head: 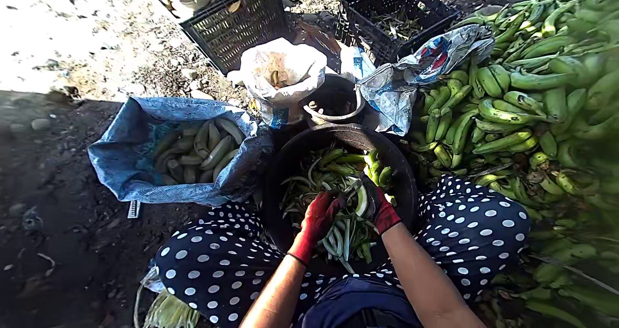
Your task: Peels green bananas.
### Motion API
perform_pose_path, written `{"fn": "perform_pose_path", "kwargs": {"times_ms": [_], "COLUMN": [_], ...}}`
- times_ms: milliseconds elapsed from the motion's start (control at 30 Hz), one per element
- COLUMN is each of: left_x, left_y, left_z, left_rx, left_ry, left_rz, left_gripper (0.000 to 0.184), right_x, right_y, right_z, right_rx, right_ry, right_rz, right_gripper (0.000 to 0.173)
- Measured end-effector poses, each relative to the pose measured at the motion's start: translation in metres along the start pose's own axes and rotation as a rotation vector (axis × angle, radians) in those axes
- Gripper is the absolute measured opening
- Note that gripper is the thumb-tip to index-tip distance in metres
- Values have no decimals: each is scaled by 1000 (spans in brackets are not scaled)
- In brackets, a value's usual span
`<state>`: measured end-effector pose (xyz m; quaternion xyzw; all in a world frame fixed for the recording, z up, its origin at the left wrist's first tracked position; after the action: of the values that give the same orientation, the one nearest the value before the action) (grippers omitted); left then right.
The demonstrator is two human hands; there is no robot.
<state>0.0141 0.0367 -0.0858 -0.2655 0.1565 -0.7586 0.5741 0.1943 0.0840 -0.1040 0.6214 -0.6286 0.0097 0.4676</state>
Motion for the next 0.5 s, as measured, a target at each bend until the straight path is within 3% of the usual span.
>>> {"fn": "perform_pose_path", "kwargs": {"times_ms": [67,133,200,300,400,500], "left_x": [8,12,9,-2,-14,-11], "left_y": [5,4,3,5,-2,-10], "left_z": [4,12,17,14,-4,-25], "left_rx": [-149,-266,-326,-286,-85,-43], "left_ry": [179,209,129,-55,-290,-379], "left_rz": [-26,-29,-9,114,166,128], "left_gripper": [47,43,42,41,39,44], "right_x": [-4,-7,-2,9,22,16], "right_y": [-5,-7,2,12,22,5], "right_z": [-10,-14,-11,6,12,15], "right_rx": [-115,-142,-85,266,752,922], "right_ry": [87,137,167,-57,-190,-161], "right_rz": [-46,-65,-9,27,-1,56], "right_gripper": [51,51,46,31,36,37]}}
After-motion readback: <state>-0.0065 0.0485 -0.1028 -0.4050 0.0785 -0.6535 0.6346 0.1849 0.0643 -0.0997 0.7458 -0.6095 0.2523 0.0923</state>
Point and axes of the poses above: each hand's wrist, its own x-axis away from the middle knuckle, its own y-axis out of the palm, z = x × y, the point moved 1 cm from there along -x, towards the middle knuckle, and after that the axes turned 4 degrees about -x, right-handed, at the moved point
